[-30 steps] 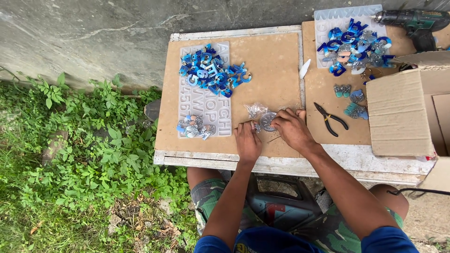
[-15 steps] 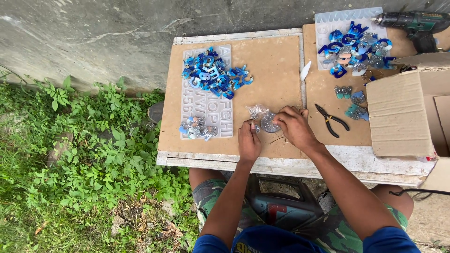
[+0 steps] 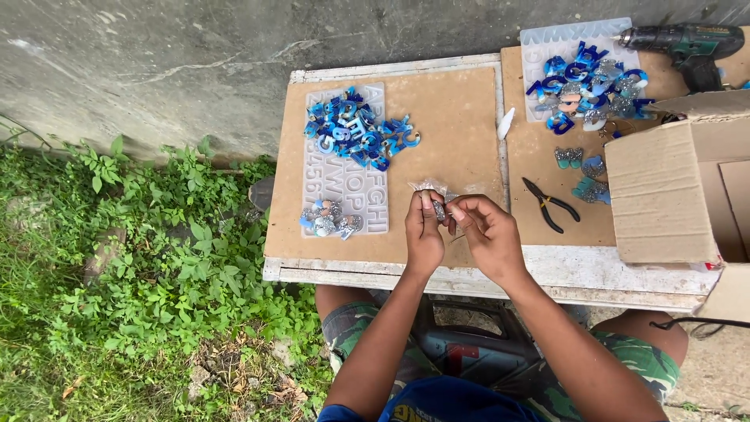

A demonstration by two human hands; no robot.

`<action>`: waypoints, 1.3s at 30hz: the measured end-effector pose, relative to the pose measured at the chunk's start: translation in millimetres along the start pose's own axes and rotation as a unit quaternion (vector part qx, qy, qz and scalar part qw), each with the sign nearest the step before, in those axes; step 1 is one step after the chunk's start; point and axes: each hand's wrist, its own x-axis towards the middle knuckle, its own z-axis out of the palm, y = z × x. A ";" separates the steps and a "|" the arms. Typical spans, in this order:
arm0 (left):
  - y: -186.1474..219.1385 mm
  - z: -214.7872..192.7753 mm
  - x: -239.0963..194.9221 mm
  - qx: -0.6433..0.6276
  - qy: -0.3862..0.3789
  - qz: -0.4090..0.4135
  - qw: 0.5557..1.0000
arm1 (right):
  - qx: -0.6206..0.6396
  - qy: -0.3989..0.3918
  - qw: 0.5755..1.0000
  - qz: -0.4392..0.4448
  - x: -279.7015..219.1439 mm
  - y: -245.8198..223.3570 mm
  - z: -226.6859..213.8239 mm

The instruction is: Assembling decorative keychains by attaching metal rings to charms using pliers.

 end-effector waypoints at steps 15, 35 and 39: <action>25.5 13.6 6.0 0.091 -0.046 0.076 0.992 | -0.030 0.031 0.999 -0.031 -2.3 -36.1 1.7; 24.9 7.9 4.7 0.132 -0.034 0.090 0.987 | -0.045 0.056 0.997 -0.011 -1.8 -33.6 6.6; 30.0 8.0 4.0 0.228 -0.025 0.136 0.964 | -0.066 0.070 0.995 -0.008 -0.6 -33.7 4.7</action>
